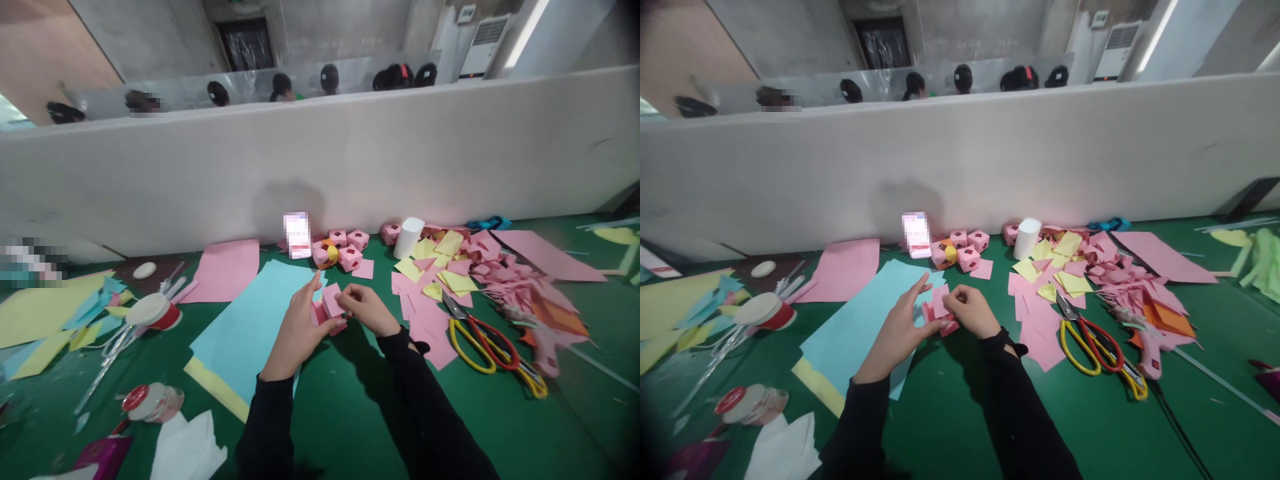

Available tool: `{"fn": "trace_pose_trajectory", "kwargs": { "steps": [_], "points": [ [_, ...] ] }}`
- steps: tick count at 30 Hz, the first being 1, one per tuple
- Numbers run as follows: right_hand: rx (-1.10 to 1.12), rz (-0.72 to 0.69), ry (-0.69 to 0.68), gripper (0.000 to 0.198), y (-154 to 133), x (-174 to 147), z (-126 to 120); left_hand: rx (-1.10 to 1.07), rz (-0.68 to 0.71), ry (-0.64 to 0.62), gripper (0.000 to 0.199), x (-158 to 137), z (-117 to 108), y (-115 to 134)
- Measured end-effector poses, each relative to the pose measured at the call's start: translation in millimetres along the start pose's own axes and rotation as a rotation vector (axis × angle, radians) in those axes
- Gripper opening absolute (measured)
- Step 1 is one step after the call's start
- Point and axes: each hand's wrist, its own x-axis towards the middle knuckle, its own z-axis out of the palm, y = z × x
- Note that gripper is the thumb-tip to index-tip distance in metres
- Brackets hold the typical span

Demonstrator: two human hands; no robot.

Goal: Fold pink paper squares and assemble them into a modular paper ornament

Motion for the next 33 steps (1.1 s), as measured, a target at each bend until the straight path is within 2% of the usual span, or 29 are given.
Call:
{"fn": "trace_pose_trajectory", "kwargs": {
  "steps": [5, 9, 13, 17, 19, 22, 27, 30, 33],
  "points": [
    [0.103, -0.008, -0.030, 0.038, 11.6, -16.0, -2.7, -0.195, -0.071, 0.025, 0.075, -18.0, 4.8, -4.2],
    [0.146, 0.021, -0.053, 0.046, 28.5, -35.1, -1.7, -0.302, -0.011, 0.057, 0.065, -31.4, 21.1, -21.8],
    [0.299, 0.040, -0.029, 0.047, 45.6, -46.7, 3.0, -0.306, 0.086, 0.090, 0.058, -39.0, 40.2, -34.0],
    [0.369, 0.089, 0.001, 0.049, 58.7, -51.3, 6.3, -0.202, 0.156, 0.167, 0.035, -42.9, 60.8, -41.8],
    [0.436, 0.065, 0.036, 0.052, 64.7, -52.1, 6.7, -0.150, 0.191, 0.206, 0.031, -43.9, 69.2, -45.5],
    [0.521, 0.030, 0.055, 0.052, 74.3, -50.0, 6.6, -0.080, 0.249, 0.179, 0.030, -43.7, 76.0, -49.7],
    [0.561, -0.009, 0.023, 0.055, 84.5, -40.5, 6.5, -0.062, 0.172, 0.137, 0.022, -39.6, 74.6, -51.5],
    [0.534, -0.043, 0.001, 0.063, 83.0, -39.9, 6.1, -0.094, 0.080, 0.167, 0.020, -38.2, 72.5, -50.8],
    [0.484, -0.096, 0.019, 0.061, 79.5, -41.9, 5.6, -0.132, 0.047, 0.171, 0.023, -37.9, 71.1, -49.4]
  ]
}}
